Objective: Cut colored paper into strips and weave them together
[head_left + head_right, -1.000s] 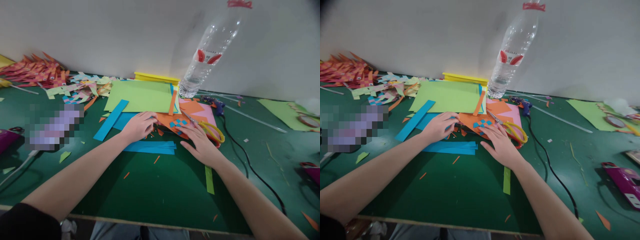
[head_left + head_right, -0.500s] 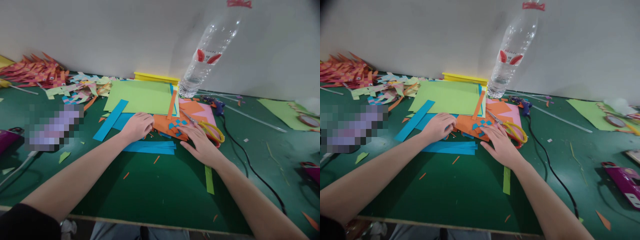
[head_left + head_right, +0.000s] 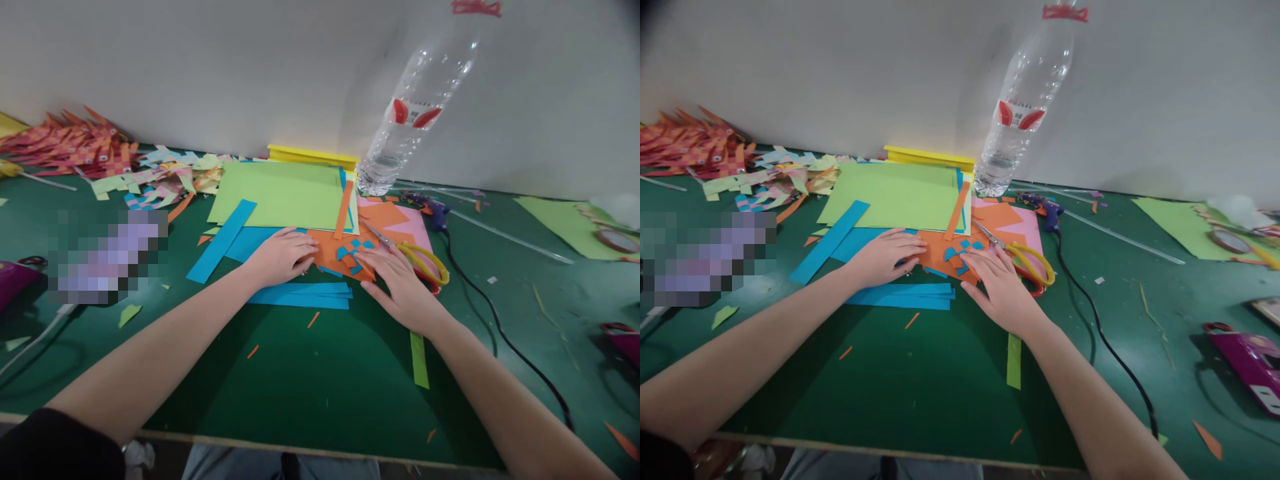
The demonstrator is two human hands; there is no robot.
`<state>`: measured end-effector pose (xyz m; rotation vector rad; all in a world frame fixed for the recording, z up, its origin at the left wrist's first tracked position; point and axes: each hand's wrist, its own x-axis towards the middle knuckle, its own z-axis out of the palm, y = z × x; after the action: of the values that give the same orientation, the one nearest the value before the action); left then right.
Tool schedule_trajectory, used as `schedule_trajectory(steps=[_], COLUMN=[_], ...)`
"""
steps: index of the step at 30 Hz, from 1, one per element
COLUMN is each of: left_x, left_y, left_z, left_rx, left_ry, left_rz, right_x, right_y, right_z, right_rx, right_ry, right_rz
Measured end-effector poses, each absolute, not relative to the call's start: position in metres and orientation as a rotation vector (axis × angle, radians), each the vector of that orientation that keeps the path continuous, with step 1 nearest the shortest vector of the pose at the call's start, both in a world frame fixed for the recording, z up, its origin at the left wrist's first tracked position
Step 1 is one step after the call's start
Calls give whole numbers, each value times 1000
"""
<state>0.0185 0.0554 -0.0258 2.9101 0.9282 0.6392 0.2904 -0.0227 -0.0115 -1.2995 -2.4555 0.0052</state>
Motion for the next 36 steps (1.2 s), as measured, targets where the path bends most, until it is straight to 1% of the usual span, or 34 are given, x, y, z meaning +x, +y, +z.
schedule_trajectory(steps=[6, 11, 19, 23, 30, 36], left_x=[20, 19, 19, 20, 21, 21], left_y=[55, 55, 55, 55, 57, 57], left_z=[-21, -20, -20, -18, -20, -21], left_rx=[2877, 2871, 2853, 2844, 2857, 2859], left_ry=[948, 939, 937, 945, 929, 929], left_rz=[547, 493, 508, 475, 497, 502], right_x=[281, 272, 269, 265, 264, 268], right_y=[-21, -13, 48, 72, 78, 83], right_z=[-3, 12, 25, 20, 0, -3], right_rx=[-1267, -1242, -1370, -1448, -1393, -1355], right_ry=[-2354, -2217, -2388, -2348, -2377, -2404], right_rz=[-109, -122, -280, -288, -309, -299])
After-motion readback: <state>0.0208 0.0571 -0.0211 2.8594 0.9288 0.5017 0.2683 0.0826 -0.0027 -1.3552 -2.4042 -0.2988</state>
